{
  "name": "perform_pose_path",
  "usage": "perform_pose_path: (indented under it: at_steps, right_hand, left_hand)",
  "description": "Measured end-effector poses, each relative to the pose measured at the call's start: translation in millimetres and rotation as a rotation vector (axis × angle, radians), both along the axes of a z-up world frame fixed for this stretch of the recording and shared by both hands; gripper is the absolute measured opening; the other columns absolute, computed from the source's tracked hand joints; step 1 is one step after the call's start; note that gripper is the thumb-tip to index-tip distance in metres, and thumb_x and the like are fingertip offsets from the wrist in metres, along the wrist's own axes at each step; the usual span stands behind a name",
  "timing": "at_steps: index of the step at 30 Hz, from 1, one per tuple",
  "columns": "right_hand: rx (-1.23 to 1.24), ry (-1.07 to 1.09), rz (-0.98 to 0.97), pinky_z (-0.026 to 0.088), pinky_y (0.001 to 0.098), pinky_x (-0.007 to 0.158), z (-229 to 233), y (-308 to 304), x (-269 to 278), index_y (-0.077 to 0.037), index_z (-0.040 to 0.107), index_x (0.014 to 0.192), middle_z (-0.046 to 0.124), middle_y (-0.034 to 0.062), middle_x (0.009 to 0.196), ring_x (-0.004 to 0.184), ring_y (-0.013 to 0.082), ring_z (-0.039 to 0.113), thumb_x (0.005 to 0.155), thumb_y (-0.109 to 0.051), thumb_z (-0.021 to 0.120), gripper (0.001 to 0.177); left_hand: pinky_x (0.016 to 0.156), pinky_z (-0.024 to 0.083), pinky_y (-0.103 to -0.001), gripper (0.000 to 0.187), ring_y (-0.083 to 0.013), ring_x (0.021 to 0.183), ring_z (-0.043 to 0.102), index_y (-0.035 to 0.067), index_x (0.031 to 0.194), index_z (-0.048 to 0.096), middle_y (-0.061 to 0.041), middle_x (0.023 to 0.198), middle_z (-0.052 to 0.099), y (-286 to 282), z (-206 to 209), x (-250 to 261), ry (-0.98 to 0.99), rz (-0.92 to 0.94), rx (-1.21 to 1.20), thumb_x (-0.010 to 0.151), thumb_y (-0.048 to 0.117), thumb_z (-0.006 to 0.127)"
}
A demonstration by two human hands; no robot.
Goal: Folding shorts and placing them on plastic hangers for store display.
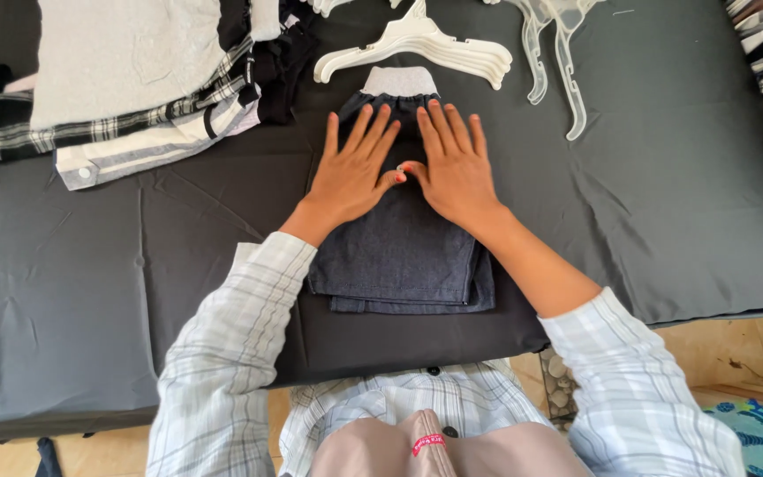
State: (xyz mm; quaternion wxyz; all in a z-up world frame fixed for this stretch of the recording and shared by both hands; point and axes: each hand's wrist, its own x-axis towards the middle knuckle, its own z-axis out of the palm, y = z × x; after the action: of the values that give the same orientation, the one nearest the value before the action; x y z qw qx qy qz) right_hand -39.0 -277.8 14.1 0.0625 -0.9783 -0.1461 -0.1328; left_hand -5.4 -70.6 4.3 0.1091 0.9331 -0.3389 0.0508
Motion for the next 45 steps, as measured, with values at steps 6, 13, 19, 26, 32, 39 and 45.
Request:
perform_pose_path:
  at_steps: [6, 13, 19, 26, 32, 39, 45]
  right_hand:
    - [-0.038, 0.392, -0.059, -0.001, 0.0584, 0.128, -4, 7, 14, -0.011, 0.012, 0.168, 0.001, 0.0106, 0.175, 0.160, 0.0321, -0.005, 0.110, -0.056, 0.023, 0.074]
    - [-0.116, 0.431, 0.071, 0.003, 0.0649, 0.124, 3, -8, -56, -0.011, 0.011, 0.168, 0.003, 0.0161, 0.174, 0.159, 0.0368, -0.005, 0.108, -0.058, 0.023, 0.077]
    - [0.236, 0.309, -0.031, 0.023, 0.0626, 0.120, 1, -37, -125, -0.001, 0.023, 0.163, 0.009, 0.0237, 0.172, 0.157, 0.0459, 0.009, 0.093, -0.051, 0.067, 0.097]
    - [0.419, 0.299, -0.262, 0.016, 0.0596, 0.124, -8, -35, -157, 0.003, 0.029, 0.138, 0.037, 0.0214, 0.152, 0.159, 0.0451, 0.006, 0.086, -0.071, 0.058, 0.095]
    - [0.255, 0.204, -0.305, 0.010, 0.0754, 0.117, -22, -39, -160, -0.006, 0.055, 0.103, 0.037, 0.0300, 0.160, 0.154, 0.0503, 0.020, 0.098, -0.050, 0.061, 0.044]
    - [0.196, -0.004, -0.205, 0.019, 0.0737, 0.117, -19, -42, -165, -0.011, 0.057, 0.082, 0.065, 0.0233, 0.139, 0.142, 0.0409, 0.051, 0.098, -0.025, 0.067, 0.023]
    - [0.508, 0.184, -0.265, 0.020, 0.0550, 0.122, -10, -30, -170, -0.007, 0.045, 0.133, 0.055, 0.0175, 0.147, 0.150, 0.0289, 0.040, 0.089, -0.054, 0.071, 0.070]
  left_hand:
    - [0.126, -0.006, -0.061, 0.074, -0.0249, 0.161, 0.005, 0.021, 0.167, 0.020, -0.005, 0.175, 0.011, 0, -17, 5, 0.141, 0.036, 0.015, 0.108, 0.065, 0.018]
    - [0.126, -0.004, -0.061, 0.075, -0.0244, 0.161, 0.006, 0.025, 0.167, 0.019, -0.004, 0.175, 0.011, -3, -23, 9, 0.145, 0.060, 0.035, 0.106, 0.068, 0.016]
    - [0.118, -0.002, -0.074, 0.075, -0.0389, 0.149, 0.039, 0.020, 0.161, 0.037, -0.020, 0.158, 0.046, -15, -28, 26, -0.029, 0.025, 0.012, 0.107, 0.069, 0.023]
    - [0.114, 0.026, -0.067, 0.051, -0.0370, 0.125, 0.046, 0.018, 0.137, 0.066, -0.015, 0.129, 0.053, -64, 25, 46, -0.298, -0.300, -0.057, 0.089, -0.001, 0.064]
    - [0.115, 0.018, -0.074, 0.052, -0.0358, 0.140, 0.037, 0.017, 0.129, 0.069, -0.016, 0.129, 0.056, -98, -4, 81, -0.117, -0.503, 0.121, 0.085, -0.009, 0.063]
    - [0.120, 0.011, -0.074, 0.026, -0.0317, 0.105, 0.052, 0.015, 0.105, 0.075, -0.008, 0.098, 0.057, -88, 22, 96, -0.062, -0.496, 0.199, 0.082, 0.002, 0.072]
    - [0.086, 0.032, -0.042, 0.022, -0.0238, 0.097, 0.056, 0.020, 0.100, 0.075, 0.006, 0.088, 0.075, -64, 82, 91, -0.105, -0.439, 0.215, 0.082, 0.008, 0.069]
